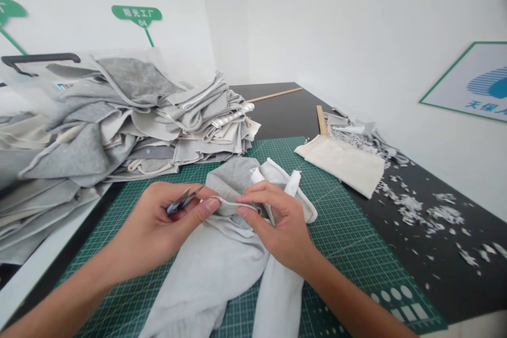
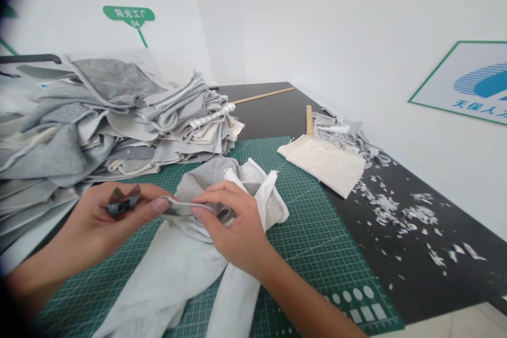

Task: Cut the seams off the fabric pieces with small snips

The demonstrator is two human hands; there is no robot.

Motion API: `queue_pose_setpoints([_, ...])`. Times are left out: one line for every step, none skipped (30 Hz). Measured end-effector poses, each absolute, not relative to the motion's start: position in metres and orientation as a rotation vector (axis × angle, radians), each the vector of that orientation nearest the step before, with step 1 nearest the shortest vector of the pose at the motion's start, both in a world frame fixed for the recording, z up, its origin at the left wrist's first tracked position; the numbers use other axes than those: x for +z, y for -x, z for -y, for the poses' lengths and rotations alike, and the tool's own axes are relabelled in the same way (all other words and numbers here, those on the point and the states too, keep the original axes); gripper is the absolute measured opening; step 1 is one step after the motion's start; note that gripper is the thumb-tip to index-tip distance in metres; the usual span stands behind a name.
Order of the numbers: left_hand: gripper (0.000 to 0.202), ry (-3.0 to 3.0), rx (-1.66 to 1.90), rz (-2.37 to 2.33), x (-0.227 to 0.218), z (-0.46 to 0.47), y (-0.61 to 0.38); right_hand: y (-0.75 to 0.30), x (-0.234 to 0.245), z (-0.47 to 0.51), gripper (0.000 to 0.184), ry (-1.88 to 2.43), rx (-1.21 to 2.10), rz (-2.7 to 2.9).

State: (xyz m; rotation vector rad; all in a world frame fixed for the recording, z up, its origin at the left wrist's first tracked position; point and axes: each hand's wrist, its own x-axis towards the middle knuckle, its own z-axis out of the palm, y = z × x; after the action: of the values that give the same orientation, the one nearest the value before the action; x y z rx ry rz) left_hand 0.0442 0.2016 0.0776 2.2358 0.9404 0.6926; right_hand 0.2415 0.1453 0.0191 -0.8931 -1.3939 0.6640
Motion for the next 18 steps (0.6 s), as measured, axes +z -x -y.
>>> queue_pose_setpoints([0.023, -2.221, 0.647, -0.928, 0.081, -0.204, -0.045, -0.241, 0.018, -0.146, 0.013, 0.893, 0.671, 1.401])
queue_pose_setpoints([0.026, -2.207, 0.604, -0.915, 0.084, -0.206, -0.046, -0.241, 0.018, -0.147, 0.014, 0.888, 0.677, 1.407])
queue_pose_setpoints([0.028, -2.189, 0.567, -0.901, 0.087, -0.208, -0.047, -0.240, 0.017, -0.147, 0.014, 0.878, 0.684, 1.407])
queue_pose_setpoints([0.030, -2.170, 0.534, -0.887, 0.089, -0.210, -0.048, -0.240, 0.017, -0.148, 0.015, 0.865, 0.692, 1.404])
queue_pose_setpoints([0.030, -2.153, 0.515, -0.873, 0.091, -0.211, -0.049, -0.239, 0.018, -0.149, 0.015, 0.856, 0.699, 1.398])
queue_pose_setpoints([0.030, -2.136, 0.504, -0.865, 0.092, -0.212, -0.051, -0.237, 0.018, -0.149, 0.016, 0.854, 0.705, 1.389])
queue_pose_setpoints([0.030, -2.121, 0.499, -0.859, 0.092, -0.212, -0.053, -0.236, 0.019, -0.149, 0.016, 0.863, 0.711, 1.377])
queue_pose_setpoints([0.028, -2.108, 0.497, -0.861, 0.091, -0.212, -0.054, -0.235, 0.020, -0.149, 0.017, 0.885, 0.714, 1.360])
queue_pose_setpoints([0.027, -2.100, 0.491, -0.864, 0.090, -0.212, -0.056, -0.234, 0.021, -0.149, 0.018, 0.919, 0.714, 1.339])
queue_pose_setpoints([0.026, -2.095, 0.482, -0.868, 0.089, -0.211, -0.057, -0.234, 0.022, -0.148, 0.018, 0.959, 0.710, 1.317])
queue_pose_setpoints([0.025, -2.095, 0.476, -0.871, 0.088, -0.210, -0.058, -0.233, 0.023, -0.148, 0.018, 0.995, 0.704, 1.298])
queue_pose_setpoints([0.024, -2.099, 0.470, -0.868, 0.087, -0.209, -0.058, -0.232, 0.023, -0.148, 0.017, 1.021, 0.697, 1.283])
queue_pose_setpoints([0.023, -2.106, 0.471, -0.862, 0.086, -0.208, -0.058, -0.232, 0.023, -0.147, 0.016, 1.034, 0.695, 1.277])
queue_pose_setpoints([0.023, -2.115, 0.471, -0.856, 0.086, -0.207, -0.058, -0.232, 0.022, -0.147, 0.016, 1.032, 0.694, 1.276])
queue_pose_setpoints([0.022, -2.125, 0.469, -0.849, 0.086, -0.207, -0.057, -0.232, 0.021, -0.147, 0.015, 1.020, 0.695, 1.276])
queue_pose_setpoints([0.023, -2.131, 0.463, -0.848, 0.086, -0.206, -0.056, -0.232, 0.020, -0.146, 0.015, 1.002, 0.695, 1.276])
queue_pose_setpoints([0.024, -2.135, 0.451, -0.849, 0.086, -0.206, -0.056, -0.233, 0.019, -0.146, 0.016, 0.985, 0.692, 1.275])
queue_pose_setpoints([0.025, -2.140, 0.441, -0.852, 0.087, -0.206, -0.055, -0.233, 0.018, -0.146, 0.016, 0.971, 0.689, 1.276])
